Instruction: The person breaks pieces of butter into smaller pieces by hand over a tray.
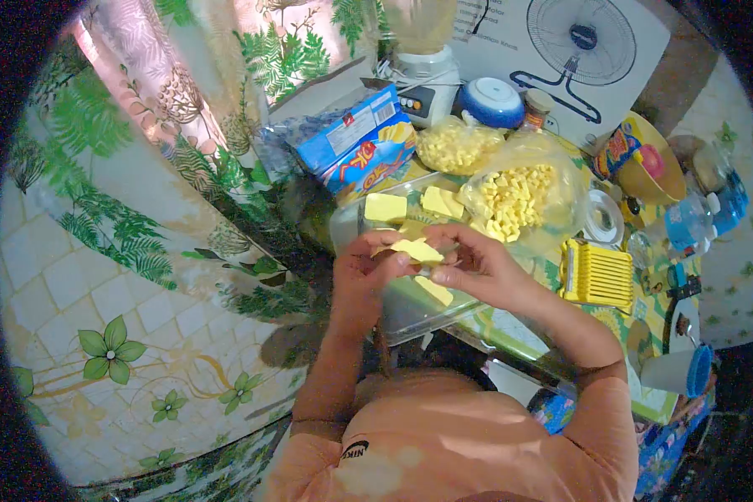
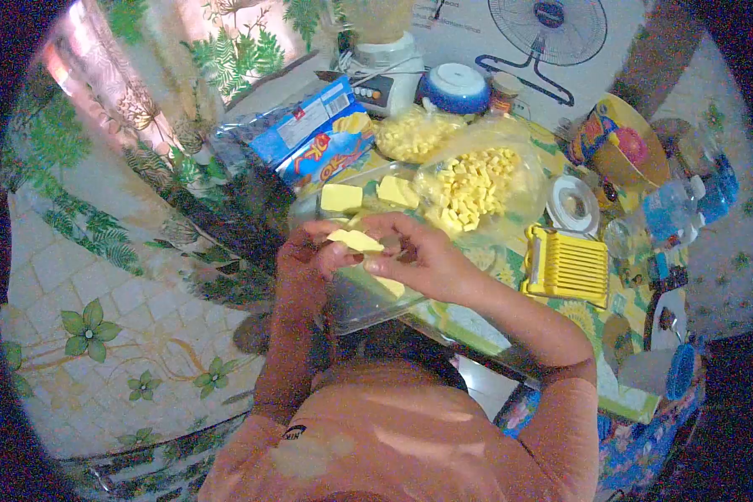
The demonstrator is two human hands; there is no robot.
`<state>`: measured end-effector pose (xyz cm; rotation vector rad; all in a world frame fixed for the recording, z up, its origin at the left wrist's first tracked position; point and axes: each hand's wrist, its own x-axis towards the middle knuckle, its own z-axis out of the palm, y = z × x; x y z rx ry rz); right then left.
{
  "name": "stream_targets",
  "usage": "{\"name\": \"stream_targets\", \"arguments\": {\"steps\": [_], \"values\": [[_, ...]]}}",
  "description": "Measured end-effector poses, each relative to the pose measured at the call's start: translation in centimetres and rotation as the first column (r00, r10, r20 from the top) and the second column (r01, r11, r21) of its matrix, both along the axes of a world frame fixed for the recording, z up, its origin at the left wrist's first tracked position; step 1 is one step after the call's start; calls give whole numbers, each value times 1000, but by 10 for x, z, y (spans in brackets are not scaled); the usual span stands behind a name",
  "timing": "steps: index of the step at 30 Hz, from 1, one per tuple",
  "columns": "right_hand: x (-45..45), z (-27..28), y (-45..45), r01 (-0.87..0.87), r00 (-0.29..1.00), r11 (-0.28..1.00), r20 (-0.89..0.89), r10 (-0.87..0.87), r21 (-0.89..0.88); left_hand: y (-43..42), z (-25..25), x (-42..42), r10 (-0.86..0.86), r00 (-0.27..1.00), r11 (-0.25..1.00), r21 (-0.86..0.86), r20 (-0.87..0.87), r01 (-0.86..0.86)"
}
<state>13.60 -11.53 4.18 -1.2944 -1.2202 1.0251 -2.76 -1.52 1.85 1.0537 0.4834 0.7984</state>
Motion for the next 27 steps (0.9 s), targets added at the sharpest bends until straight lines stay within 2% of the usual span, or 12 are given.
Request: {"name": "stream_targets", "arguments": {"steps": [3,6,9,13,15,16,19,21,24,27], "values": [[6,-5,0,9,999,997,-35,-12,-82,-6,-5,5,-32,999,998,61,3,32],[8,-8,3,35,999,998,28,-37,53,-12,6,4,-11,995,992,126,-100,23],[8,-2,0,51,998,996,22,-52,71,-10,5,2,-24,993,995,94,-113,35],[10,-2,-1,34,998,999,58,-34,10,-10,4,1,28,991,981,195,-134,-2],[9,-4,0,25,998,998,61,-29,55,-8,5,0,11,989,975,221,-147,22],[9,-4,0,22,998,997,63,-27,78,-8,4,0,4,991,976,217,-130,24],[5,9,-1,5,982,999,-190,-11,-35,-7,1,0,-33,996,983,177,-83,47],[5,7,-1,0,979,1000,-203,-1,-4,-5,-3,-1,-78,995,990,115,-55,84],[3,5,-1,20,986,1000,-168,-18,9,-9,0,0,-101,993,985,138,-54,108],[8,4,1,-3,995,1000,-96,5,19,-14,9,-2,-129,971,977,143,-203,159]]}}
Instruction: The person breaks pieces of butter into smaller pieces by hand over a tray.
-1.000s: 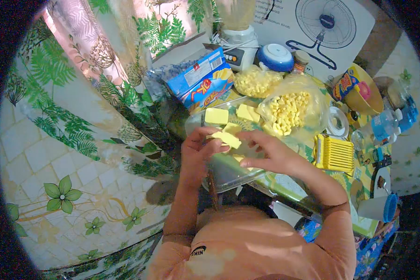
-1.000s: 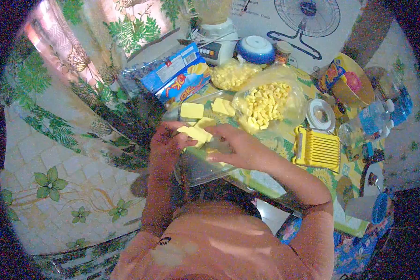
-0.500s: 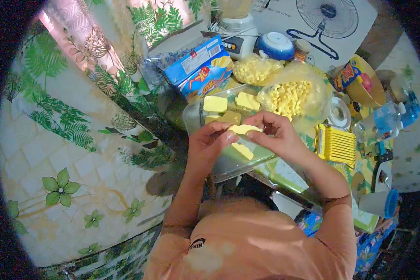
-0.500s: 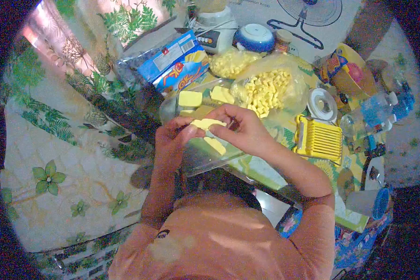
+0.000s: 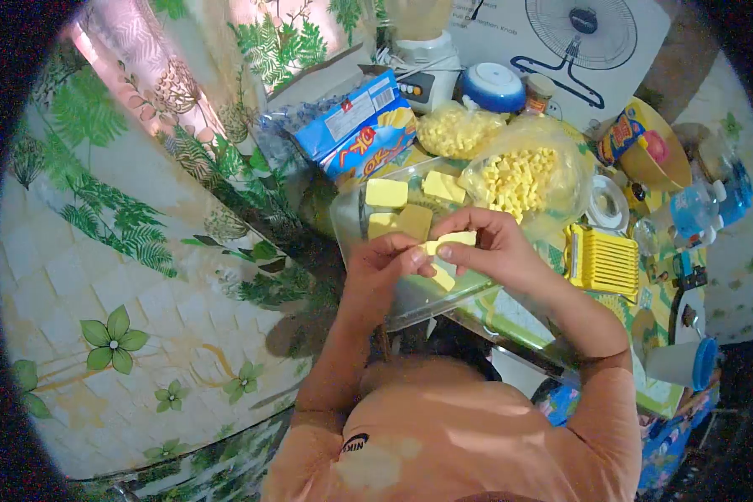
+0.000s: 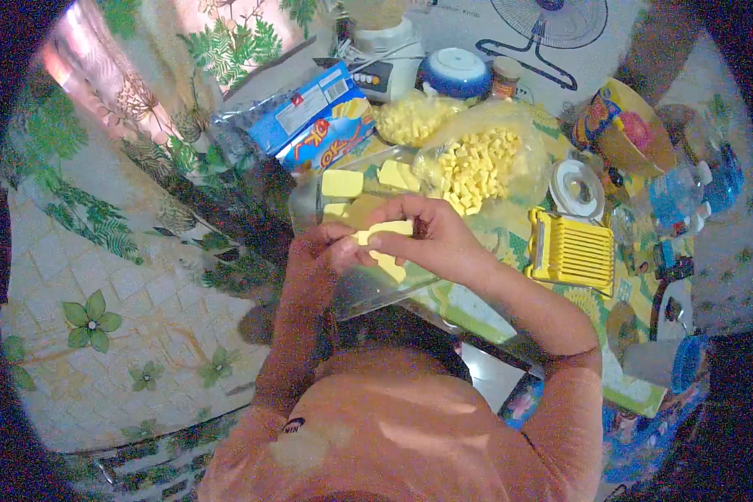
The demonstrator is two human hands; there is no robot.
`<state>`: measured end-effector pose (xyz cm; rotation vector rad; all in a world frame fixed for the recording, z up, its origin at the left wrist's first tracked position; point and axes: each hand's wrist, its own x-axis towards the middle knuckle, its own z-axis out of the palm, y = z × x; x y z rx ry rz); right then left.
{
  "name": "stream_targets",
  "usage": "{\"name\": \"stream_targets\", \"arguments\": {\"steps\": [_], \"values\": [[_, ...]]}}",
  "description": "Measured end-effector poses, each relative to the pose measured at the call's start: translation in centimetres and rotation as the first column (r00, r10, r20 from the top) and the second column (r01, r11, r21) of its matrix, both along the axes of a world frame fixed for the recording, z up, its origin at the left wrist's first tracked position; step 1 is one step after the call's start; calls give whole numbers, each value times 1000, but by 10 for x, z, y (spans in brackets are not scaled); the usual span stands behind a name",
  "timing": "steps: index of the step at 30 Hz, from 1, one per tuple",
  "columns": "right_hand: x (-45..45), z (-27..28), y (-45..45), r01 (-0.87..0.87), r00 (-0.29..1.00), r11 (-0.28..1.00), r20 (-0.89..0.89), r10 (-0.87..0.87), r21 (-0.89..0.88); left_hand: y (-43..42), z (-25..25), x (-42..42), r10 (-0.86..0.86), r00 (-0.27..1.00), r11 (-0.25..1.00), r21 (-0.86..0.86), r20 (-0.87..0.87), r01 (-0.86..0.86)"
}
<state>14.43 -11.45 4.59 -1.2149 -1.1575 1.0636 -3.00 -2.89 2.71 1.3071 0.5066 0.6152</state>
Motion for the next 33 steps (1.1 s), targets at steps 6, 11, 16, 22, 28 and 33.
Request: {"name": "stream_targets", "arguments": {"steps": [6,11,16,22,28,33], "values": [[-1,0,-1,-22,999,1000,-46,21,-14,-1,-9,1,-1,996,996,-94,85,10],[3,2,0,-47,991,995,-129,36,-89,-1,-8,2,4,998,989,-148,63,5],[4,3,0,-40,987,997,-160,28,-71,-2,-9,7,28,994,990,-140,104,-13],[5,1,2,-3,988,995,-154,-12,-96,-1,-4,8,97,991,995,-39,93,-93],[-1,-2,0,38,992,999,-122,-43,-35,-3,0,10,99,995,995,34,-4,-99],[-3,-1,-4,49,998,999,-40,-50,-16,-5,3,10,84,995,995,64,-61,-80]]}}
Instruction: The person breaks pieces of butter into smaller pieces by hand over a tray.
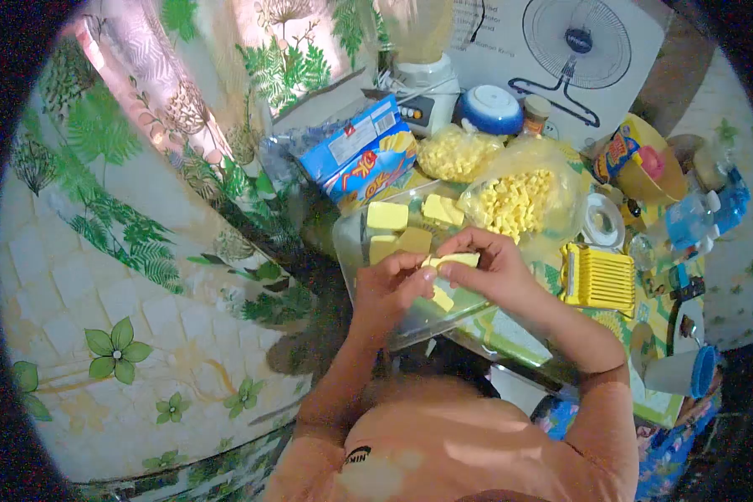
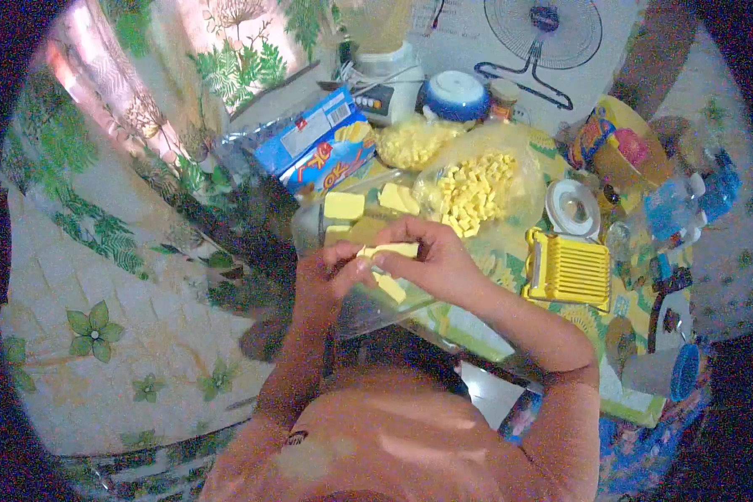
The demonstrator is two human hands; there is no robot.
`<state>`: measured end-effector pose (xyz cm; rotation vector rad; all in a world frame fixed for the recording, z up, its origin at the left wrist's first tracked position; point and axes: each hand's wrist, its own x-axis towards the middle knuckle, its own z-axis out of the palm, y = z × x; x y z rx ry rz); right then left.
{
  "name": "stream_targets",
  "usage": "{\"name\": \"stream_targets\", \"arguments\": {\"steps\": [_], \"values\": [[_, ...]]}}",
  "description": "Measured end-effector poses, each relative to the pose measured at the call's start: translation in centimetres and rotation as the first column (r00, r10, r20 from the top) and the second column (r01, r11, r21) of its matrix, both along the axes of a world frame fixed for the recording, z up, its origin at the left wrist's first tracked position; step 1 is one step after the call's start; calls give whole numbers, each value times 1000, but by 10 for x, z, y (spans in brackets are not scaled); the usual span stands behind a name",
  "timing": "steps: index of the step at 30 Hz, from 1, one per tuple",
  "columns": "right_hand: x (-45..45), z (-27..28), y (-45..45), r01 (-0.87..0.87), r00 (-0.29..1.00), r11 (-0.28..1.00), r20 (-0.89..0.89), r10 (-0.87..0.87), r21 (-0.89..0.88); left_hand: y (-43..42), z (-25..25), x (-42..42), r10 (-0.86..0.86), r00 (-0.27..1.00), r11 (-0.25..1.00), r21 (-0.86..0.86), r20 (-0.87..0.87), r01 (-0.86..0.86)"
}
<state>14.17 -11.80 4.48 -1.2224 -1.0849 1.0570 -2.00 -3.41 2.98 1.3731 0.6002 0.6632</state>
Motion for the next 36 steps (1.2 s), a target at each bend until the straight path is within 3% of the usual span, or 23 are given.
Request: {"name": "stream_targets", "arguments": {"steps": [8,11,18,23,26,29,31,33,36], "values": [[3,-7,2,-7,980,998,197,-5,61,3,-7,-2,-10,995,997,-78,103,18],[1,0,2,-52,998,999,24,53,-16,4,-13,-1,-18,989,990,-138,148,38],[3,2,6,-96,990,995,-102,92,-35,7,-13,0,-26,966,907,-401,257,131],[2,9,7,-56,931,997,-364,30,-61,13,-17,2,-58,961,884,-433,272,176],[12,-2,7,-111,916,986,-399,53,-124,14,-15,2,-62,957,871,-453,285,191],[9,-2,5,-36,996,992,-86,26,-119,11,-14,1,-54,944,857,-470,324,210],[2,-7,7,12,1000,999,-3,-12,40,8,-13,0,-81,943,898,-388,322,209],[-1,-9,5,35,988,990,143,-54,135,4,-11,0,-137,951,958,-209,278,199],[1,-1,1,27,918,987,387,-87,158,2,-12,1,-133,971,957,-229,197,178]]}}
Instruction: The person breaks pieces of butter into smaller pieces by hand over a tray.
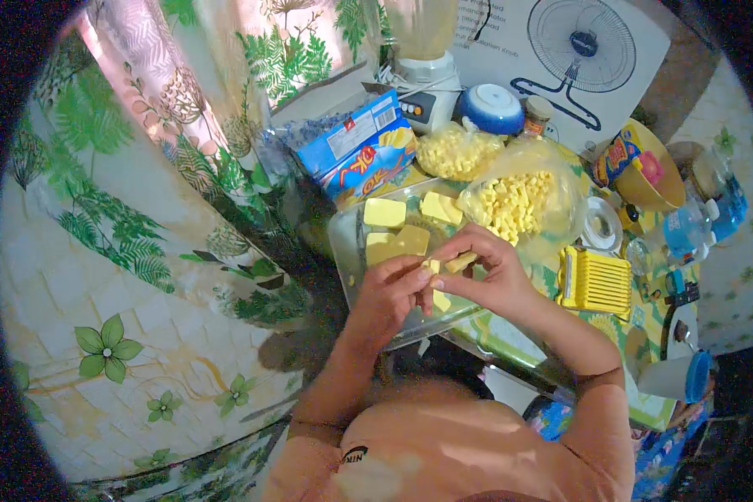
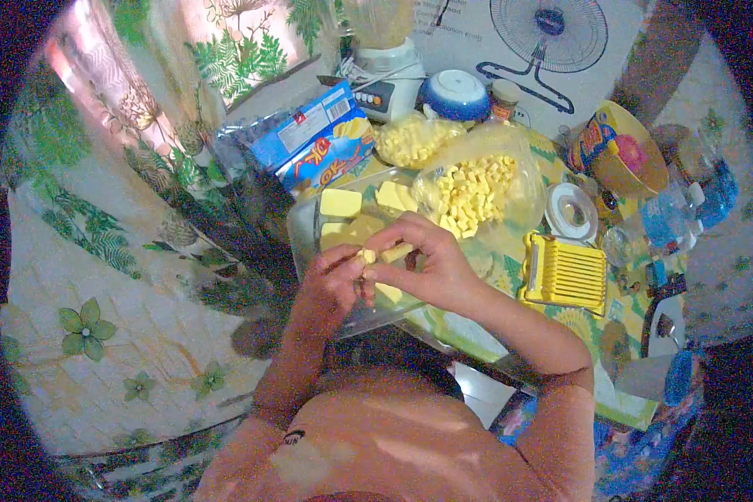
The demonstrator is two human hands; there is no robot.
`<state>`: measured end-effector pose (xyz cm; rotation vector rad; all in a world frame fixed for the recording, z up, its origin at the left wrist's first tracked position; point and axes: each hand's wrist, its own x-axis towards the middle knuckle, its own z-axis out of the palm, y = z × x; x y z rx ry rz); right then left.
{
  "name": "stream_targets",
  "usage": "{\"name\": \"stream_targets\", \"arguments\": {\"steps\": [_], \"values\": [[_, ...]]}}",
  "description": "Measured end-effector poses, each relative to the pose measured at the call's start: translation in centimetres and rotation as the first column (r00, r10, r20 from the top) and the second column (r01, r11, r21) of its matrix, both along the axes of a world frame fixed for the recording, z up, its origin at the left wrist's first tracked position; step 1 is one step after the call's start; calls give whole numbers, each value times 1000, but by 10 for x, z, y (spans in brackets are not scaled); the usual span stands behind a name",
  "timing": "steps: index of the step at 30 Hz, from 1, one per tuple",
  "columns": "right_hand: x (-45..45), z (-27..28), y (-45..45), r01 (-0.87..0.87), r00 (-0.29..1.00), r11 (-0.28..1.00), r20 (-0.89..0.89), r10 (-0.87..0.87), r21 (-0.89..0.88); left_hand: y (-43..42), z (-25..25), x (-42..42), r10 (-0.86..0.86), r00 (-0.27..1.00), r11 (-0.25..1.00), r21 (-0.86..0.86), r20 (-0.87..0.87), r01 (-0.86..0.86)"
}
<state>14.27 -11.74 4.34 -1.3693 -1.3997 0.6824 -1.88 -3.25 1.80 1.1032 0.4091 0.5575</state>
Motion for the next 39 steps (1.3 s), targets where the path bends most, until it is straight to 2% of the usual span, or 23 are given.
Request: {"name": "stream_targets", "arguments": {"steps": [2,3,6,8,11,14,24,26,27,30,33,39], "values": [[1,4,-1,0,997,1000,75,1,-17,0,-1,1,-8,1000,998,-68,-26,7],[1,4,-1,2,999,1000,41,-1,-15,1,-1,0,-16,999,994,-113,-32,12],[1,2,1,1,997,1000,-75,-2,-6,-2,7,-1,13,996,998,-62,-84,-18],[1,-2,3,-11,985,1000,-170,10,-6,-2,8,-3,27,999,996,-89,-38,-30],[-2,2,3,-76,918,993,-395,36,-85,1,6,-4,30,999,997,-75,-31,-32],[0,14,1,-117,915,971,-403,23,-208,-1,11,-4,40,999,996,-78,-17,-41],[7,3,3,-235,671,960,-740,48,-151,-1,17,-2,27,999,999,-45,-37,-28],[9,1,5,-254,623,958,-780,55,-135,0,24,-2,61,989,994,95,-136,-48],[10,1,6,-254,618,959,-783,60,-127,1,26,-3,83,979,985,164,-186,-52],[9,0,5,-251,613,960,-788,61,-121,0,15,-3,163,981,981,122,-104,-150],[9,0,5,-233,651,965,-757,60,-123,2,11,-5,171,985,984,55,-22,-170],[6,-1,4,-210,699,971,-712,65,-117,-1,14,-5,184,983,977,113,-21,-181]]}}
